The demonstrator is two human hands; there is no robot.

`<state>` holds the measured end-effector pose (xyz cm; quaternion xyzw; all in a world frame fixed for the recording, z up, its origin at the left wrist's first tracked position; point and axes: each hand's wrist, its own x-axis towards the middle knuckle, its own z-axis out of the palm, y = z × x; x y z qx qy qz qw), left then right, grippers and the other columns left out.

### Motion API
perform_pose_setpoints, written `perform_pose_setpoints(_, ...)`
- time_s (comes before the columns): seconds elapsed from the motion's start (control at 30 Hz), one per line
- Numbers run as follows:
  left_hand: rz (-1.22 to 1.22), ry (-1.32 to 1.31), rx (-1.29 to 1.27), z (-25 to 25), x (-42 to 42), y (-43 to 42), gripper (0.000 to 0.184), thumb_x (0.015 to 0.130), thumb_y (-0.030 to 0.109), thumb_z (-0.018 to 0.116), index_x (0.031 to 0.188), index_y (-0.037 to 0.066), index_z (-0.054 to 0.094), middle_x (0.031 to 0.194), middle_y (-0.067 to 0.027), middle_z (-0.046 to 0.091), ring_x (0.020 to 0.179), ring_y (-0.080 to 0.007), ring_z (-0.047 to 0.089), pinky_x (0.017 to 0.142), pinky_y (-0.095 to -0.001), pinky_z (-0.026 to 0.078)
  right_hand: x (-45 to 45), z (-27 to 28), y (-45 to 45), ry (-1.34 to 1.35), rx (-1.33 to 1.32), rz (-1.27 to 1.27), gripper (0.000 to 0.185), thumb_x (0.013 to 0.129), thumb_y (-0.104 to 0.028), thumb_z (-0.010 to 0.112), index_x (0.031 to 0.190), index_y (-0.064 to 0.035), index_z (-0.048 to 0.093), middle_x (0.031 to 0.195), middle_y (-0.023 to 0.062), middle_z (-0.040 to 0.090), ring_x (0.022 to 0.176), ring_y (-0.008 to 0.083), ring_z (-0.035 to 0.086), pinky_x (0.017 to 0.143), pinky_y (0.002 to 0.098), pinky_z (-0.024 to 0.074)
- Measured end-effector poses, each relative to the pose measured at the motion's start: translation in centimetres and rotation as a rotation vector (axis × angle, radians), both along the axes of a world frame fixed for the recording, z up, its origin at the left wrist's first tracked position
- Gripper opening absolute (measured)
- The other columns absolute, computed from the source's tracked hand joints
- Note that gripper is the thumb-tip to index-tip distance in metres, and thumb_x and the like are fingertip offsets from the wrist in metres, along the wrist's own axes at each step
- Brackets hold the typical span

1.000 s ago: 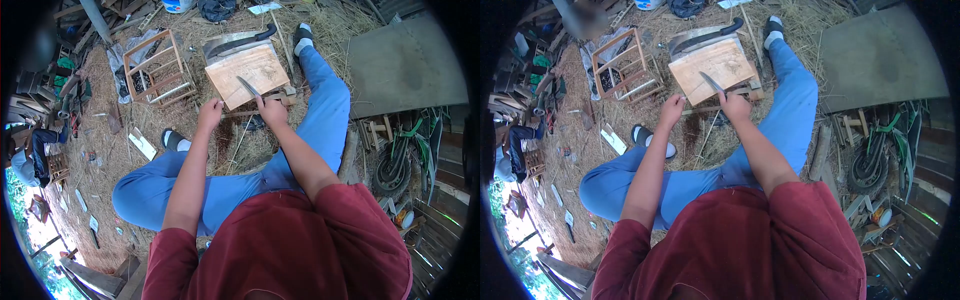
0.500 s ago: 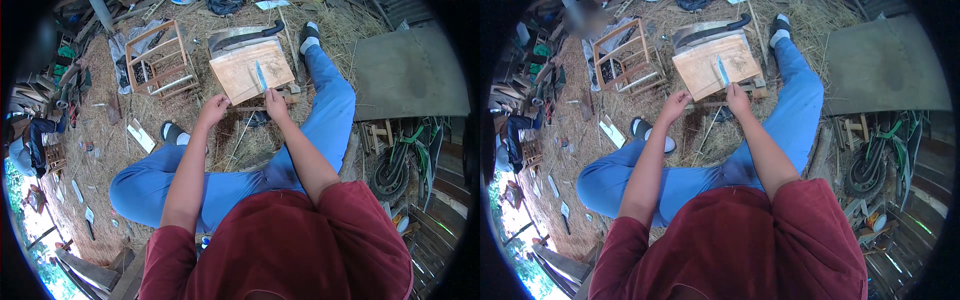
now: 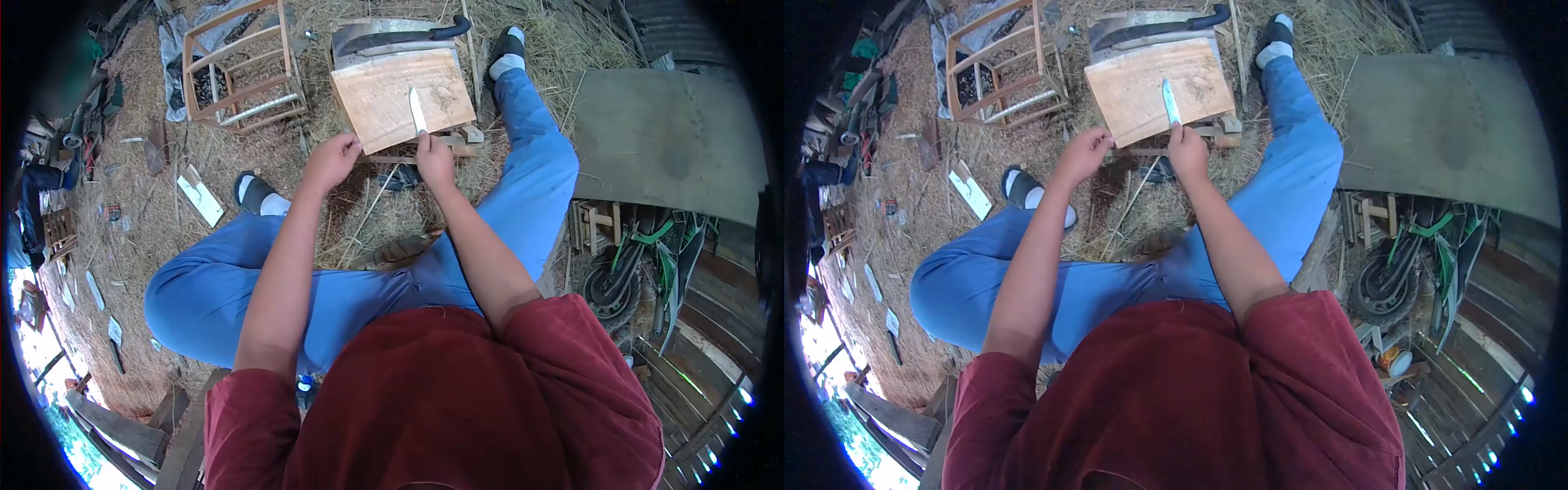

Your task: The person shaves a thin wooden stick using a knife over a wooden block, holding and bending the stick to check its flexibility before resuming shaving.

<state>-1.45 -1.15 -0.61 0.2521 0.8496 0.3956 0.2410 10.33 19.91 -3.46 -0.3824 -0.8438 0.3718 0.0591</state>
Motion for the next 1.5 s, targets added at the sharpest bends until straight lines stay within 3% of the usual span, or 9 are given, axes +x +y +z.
perform_pose_setpoints(0.5,0.105,-0.002,-0.076,1.8,1.6,0.4,0.018,0.098,0.031,0.063,0.102,0.013,0.067,0.080,-0.0159,0.069,0.076,-0.0391,0.068,0.066,-0.0485,0.051,-0.1,0.5,-1.6,-0.072,0.101,0.082,0.048,0.104,-0.043,0.052,0.091,-0.0020,0.072,0.086,0.0296,0.069,0.085,0.0505,0.068,0.076,0.0574,0.0546)
perform_pose_setpoints(0.57,0.109,0.029,-0.066,2.0,1.7,0.4,0.019,0.099,0.029,0.063,0.103,0.011,0.067,0.077,-0.0160,0.067,0.069,-0.0354,0.065,0.063,-0.0454,0.049,-0.4,-1.1,-1.3,0.011,0.093,0.048,0.051,0.103,-0.045,0.055,0.088,0.0009,0.070,0.077,0.0270,0.069,0.075,0.0438,0.071,0.071,0.0531,0.0550)
perform_pose_setpoints(0.63,0.110,0.060,-0.059,3.0,2.0,0.4,0.020,0.100,0.028,0.063,0.104,0.009,0.067,0.073,-0.0160,0.065,0.062,-0.0317,0.062,0.060,-0.0422,0.047,-0.6,-1.9,-0.9,0.165,-0.255,-0.043,0.056,0.103,-0.047,0.059,0.081,0.0034,0.066,0.068,0.0166,0.067,0.064,0.0295,0.068,0.065,0.0452,0.0541)
perform_pose_setpoints(0.67,0.110,0.063,-0.004,3.5,2.1,0.5,0.020,0.100,0.028,0.063,0.103,0.008,0.067,0.074,-0.0159,0.065,0.062,-0.0315,0.062,0.060,-0.0418,0.046,-0.9,-2.4,-0.9,0.336,-0.425,-0.114,0.043,0.103,-0.038,0.064,0.084,0.0005,0.063,0.066,0.0040,0.060,0.054,0.0135,0.055,0.051,0.0340,0.0461)
perform_pose_setpoints(0.7,0.109,0.066,0.054,4.4,2.3,0.8,0.021,0.100,0.028,0.063,0.103,0.008,0.068,0.074,-0.0158,0.065,0.061,-0.0313,0.061,0.059,-0.0414,0.046,-1.2,-0.6,-0.8,0.340,-0.419,-0.115,0.043,0.103,-0.038,0.064,0.084,0.0005,0.063,0.066,0.0040,0.060,0.054,0.0135,0.055,0.051,0.0340,0.0461)
perform_pose_setpoints(0.77,0.115,0.110,0.057,6.3,2.7,1.4,0.020,0.100,0.028,0.064,0.101,0.008,0.067,0.072,-0.0153,0.064,0.060,-0.0309,0.060,0.059,-0.0406,0.046,-2.2,6.4,-1.3,0.460,-0.927,-0.248,0.023,0.103,-0.026,0.067,0.093,-0.0055,0.061,0.068,-0.0011,0.057,0.049,0.0071,0.048,0.043,0.0271,0.0358)
perform_pose_setpoints(0.8,0.135,0.132,0.094,7.3,3.0,1.7,0.017,0.099,0.026,0.064,0.099,0.009,0.067,0.073,-0.0153,0.064,0.064,-0.0334,0.062,0.060,-0.0434,0.047,-2.7,8.1,-1.1,0.506,-0.986,-0.260,0.015,0.102,-0.019,0.068,0.099,-0.0084,0.057,0.070,-0.0014,0.055,0.045,0.0029,0.040,0.039,0.0234,0.0279)
perform_pose_setpoints(1.07,0.221,0.093,0.150,12.2,3.2,2.0,0.010,0.095,0.019,0.067,0.096,0.009,0.064,0.066,-0.0112,0.057,0.058,-0.0271,0.057,0.055,-0.0409,0.043,-3.9,12.4,0.0,0.634,-0.947,-0.100,0.016,0.105,-0.017,0.061,0.101,-0.0025,0.059,0.081,0.0086,0.066,0.042,0.0037,0.038,0.039,0.0243,0.0298)
perform_pose_setpoints(1.5,0.277,0.240,0.249,12.0,3.5,2.1,0.010,0.095,0.016,0.067,0.098,0.006,0.065,0.075,-0.0107,0.064,0.065,-0.0258,0.064,0.062,-0.0375,0.050,-3.9,12.6,-0.1,0.672,-0.958,-0.078,0.018,0.106,-0.018,0.061,0.108,-0.0003,0.062,0.086,0.0098,0.069,0.043,0.0037,0.038,0.041,0.0241,0.0318)
